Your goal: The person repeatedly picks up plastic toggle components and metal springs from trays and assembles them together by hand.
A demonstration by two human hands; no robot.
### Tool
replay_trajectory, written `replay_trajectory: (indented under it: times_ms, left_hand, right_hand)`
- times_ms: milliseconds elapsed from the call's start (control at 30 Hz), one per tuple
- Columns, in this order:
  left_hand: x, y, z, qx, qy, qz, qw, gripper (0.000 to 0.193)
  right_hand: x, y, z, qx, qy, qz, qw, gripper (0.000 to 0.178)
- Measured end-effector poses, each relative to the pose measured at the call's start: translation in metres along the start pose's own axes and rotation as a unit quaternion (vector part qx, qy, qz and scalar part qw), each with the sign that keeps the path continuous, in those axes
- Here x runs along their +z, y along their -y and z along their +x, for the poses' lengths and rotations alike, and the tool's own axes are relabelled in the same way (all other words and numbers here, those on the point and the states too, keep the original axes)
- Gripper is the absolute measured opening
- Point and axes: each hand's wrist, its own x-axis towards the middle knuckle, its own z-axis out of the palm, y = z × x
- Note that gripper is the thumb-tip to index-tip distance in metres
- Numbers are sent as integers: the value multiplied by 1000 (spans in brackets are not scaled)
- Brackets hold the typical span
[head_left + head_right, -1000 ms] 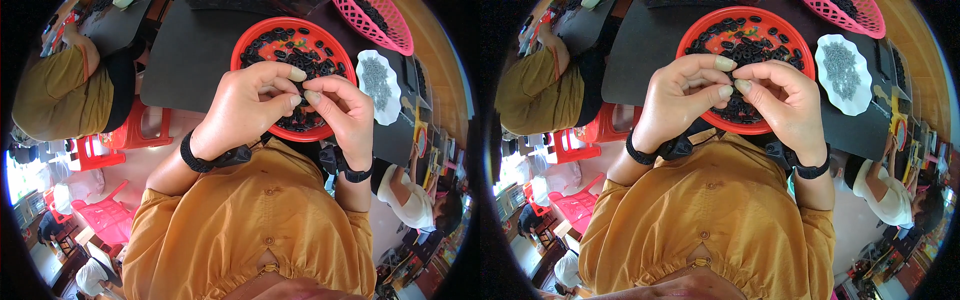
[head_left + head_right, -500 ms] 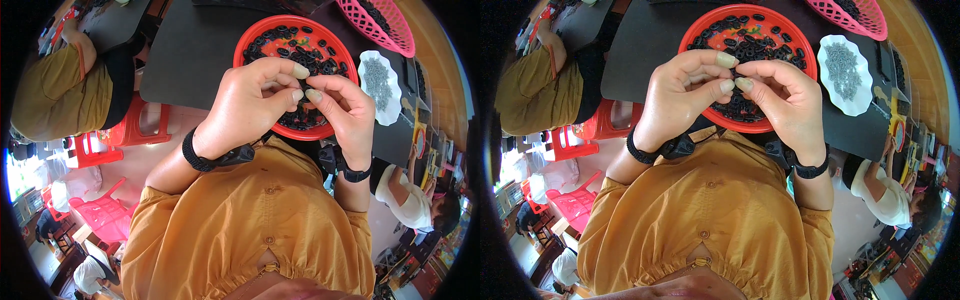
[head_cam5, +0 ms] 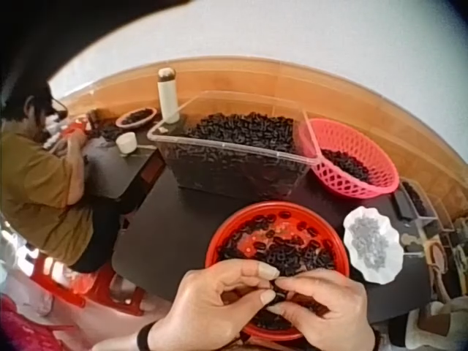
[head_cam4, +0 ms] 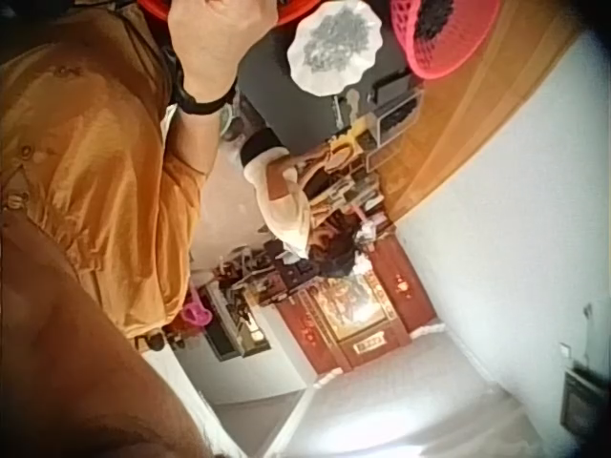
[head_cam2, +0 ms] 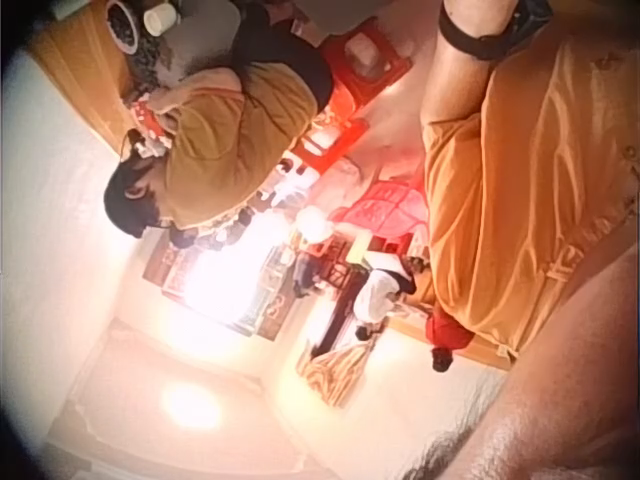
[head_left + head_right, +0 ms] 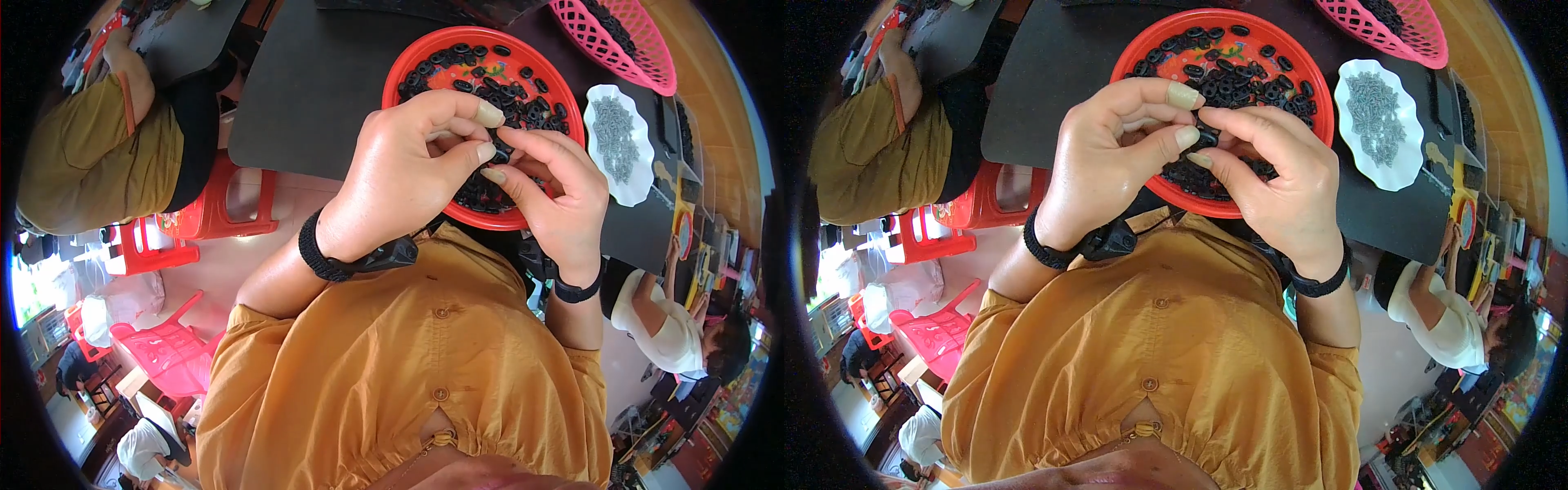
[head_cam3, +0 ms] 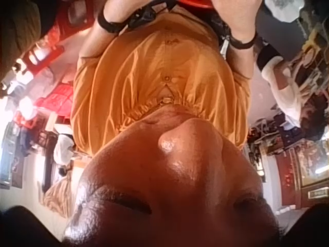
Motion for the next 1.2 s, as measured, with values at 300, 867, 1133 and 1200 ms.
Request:
replay_trajectory:
  times_ms: [300, 867, 1133, 1200]
  left_hand:
    - [0, 0, 1, -7, 4, -27, 1000, 28]
    - [3, 2, 1, -58, 12, -37, 998, 28]
    - [2, -4, 0, -60, 17, -74, 995, 30]
    - [2, -5, 0, -62, 7, -74, 995, 29]
  right_hand:
    - [2, 7, 0, -79, -25, -126, 989, 33]
    - [4, -8, -2, -156, -17, -164, 974, 32]
    - [3, -3, -4, -43, -26, -29, 998, 39]
    - [2, -1, -3, -45, -30, -34, 998, 42]
